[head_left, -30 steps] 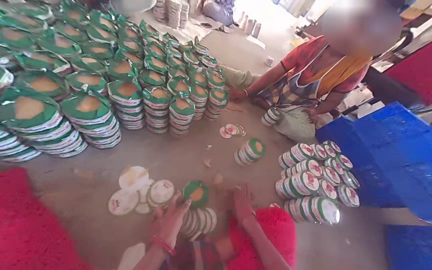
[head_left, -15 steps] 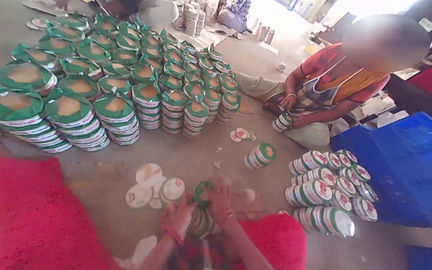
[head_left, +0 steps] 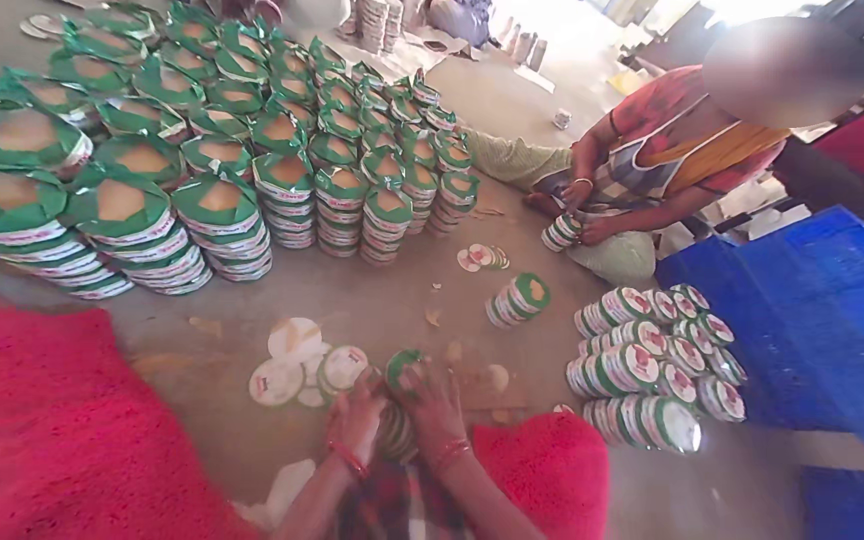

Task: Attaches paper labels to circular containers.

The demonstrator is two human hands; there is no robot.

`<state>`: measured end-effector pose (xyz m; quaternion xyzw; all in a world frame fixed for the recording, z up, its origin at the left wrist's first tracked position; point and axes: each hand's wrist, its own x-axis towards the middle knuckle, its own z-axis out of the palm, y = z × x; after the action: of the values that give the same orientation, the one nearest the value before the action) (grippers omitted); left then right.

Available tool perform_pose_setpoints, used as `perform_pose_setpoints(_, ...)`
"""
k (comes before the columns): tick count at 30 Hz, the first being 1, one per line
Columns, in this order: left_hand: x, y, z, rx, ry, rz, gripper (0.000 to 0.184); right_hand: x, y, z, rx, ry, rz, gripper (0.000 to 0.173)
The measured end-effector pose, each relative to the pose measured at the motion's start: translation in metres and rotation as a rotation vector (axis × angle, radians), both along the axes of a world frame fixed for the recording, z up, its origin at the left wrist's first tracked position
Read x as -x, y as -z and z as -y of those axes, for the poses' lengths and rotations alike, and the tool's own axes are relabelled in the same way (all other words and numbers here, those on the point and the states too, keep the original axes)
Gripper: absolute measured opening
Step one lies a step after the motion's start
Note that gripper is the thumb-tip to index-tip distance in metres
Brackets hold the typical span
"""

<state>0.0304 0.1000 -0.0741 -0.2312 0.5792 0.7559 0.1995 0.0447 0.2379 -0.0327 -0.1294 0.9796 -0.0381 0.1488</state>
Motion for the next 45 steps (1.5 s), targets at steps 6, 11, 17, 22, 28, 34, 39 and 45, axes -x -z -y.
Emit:
perform_pose_setpoints(6,0.0,0.0,-0.002,-0.035,-0.022,0.011,0.075,-0.016,0.001,-0.02,-0.045,0.058,0.072,0.071)
perform_pose_setpoints(11,0.0,-0.001,-0.002,-0.002,-0.047,0.0,0.068,-0.011,-0.002,-0.028,-0.122,0.13,0.089,0.07)
perform_pose_setpoints(17,0.025,-0.008,0.026,0.498,0.126,-0.421,0.055,0.004,0.002,-0.034,-0.122,0.189,0.06,0.062)
perform_pose_setpoints(22,0.064,0.003,0.06,1.037,0.407,-0.341,0.053,0.019,-0.004,-0.033,-0.085,0.175,0.006,0.053)
perform_pose_setpoints(28,0.074,0.014,0.072,1.031,0.43,-0.233,0.057,0.038,0.0,-0.027,-0.034,0.196,0.02,0.052)
perform_pose_setpoints(34,0.067,0.002,0.08,0.957,0.337,-0.291,0.033,0.051,0.001,-0.013,-0.034,0.201,0.096,0.064)
perform_pose_setpoints(39,0.061,-0.018,0.085,1.003,0.241,-0.385,0.025,0.054,0.002,-0.006,-0.043,0.156,0.112,0.07)
perform_pose_setpoints(45,0.044,-0.041,0.068,0.864,0.094,-0.545,0.024,0.04,0.006,-0.006,0.076,0.027,0.124,0.065)
